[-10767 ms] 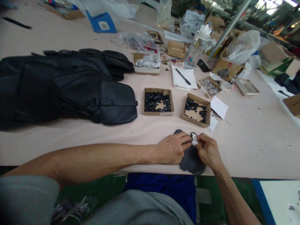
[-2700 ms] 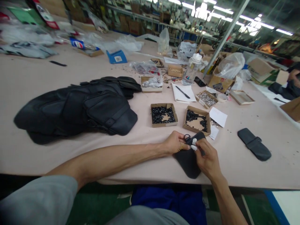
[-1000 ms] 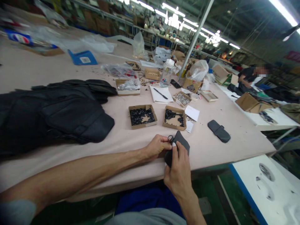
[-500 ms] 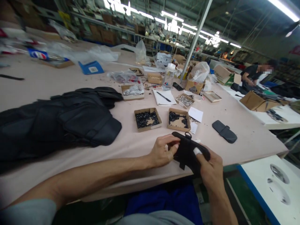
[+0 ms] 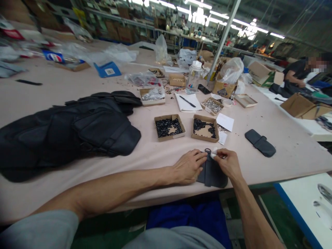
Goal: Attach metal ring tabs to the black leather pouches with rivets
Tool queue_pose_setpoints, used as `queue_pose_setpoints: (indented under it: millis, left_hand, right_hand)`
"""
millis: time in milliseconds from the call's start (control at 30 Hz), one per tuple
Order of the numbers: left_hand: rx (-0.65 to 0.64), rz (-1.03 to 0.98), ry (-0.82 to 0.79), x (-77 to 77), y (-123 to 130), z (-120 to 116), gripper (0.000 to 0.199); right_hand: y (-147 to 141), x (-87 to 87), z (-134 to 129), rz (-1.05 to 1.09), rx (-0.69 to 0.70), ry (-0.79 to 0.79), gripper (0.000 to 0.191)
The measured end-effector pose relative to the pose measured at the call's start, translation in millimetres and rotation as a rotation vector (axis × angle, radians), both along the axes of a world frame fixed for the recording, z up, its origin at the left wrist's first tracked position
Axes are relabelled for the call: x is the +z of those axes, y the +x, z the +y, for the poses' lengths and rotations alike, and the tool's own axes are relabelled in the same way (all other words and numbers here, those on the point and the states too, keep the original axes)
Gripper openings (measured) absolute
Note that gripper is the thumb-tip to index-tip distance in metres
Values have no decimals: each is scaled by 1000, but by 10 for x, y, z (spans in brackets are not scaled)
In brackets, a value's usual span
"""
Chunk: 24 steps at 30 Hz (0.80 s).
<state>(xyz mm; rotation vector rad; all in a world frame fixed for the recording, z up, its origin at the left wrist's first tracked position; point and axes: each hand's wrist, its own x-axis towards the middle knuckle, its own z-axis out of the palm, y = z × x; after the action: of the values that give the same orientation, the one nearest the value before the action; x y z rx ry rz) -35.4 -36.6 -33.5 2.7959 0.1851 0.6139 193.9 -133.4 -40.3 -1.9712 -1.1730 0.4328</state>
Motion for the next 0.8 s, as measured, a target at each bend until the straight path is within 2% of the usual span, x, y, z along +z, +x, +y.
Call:
queue_pose_setpoints:
  millis: [100,233,533,700,800]
  left_hand:
    - [-20,12,-16,31,1,32,38]
    - [-46,19,-2,47,28,70,40]
    - [-40,77,-79,78,103,127,42]
    - [-44,131,-90,61,186,169,35]
    - [-33,132,-106,101,183,172,42]
  right_hand:
    - [33,-24,85,167,105,-95,28]
    - [114,-25,151,248,86,-189,27]
    - [197,43,286,257,109,-343,19]
    - [192,81,388,211,89,-360,15]
    - [195,104,410,224,86,-357,16]
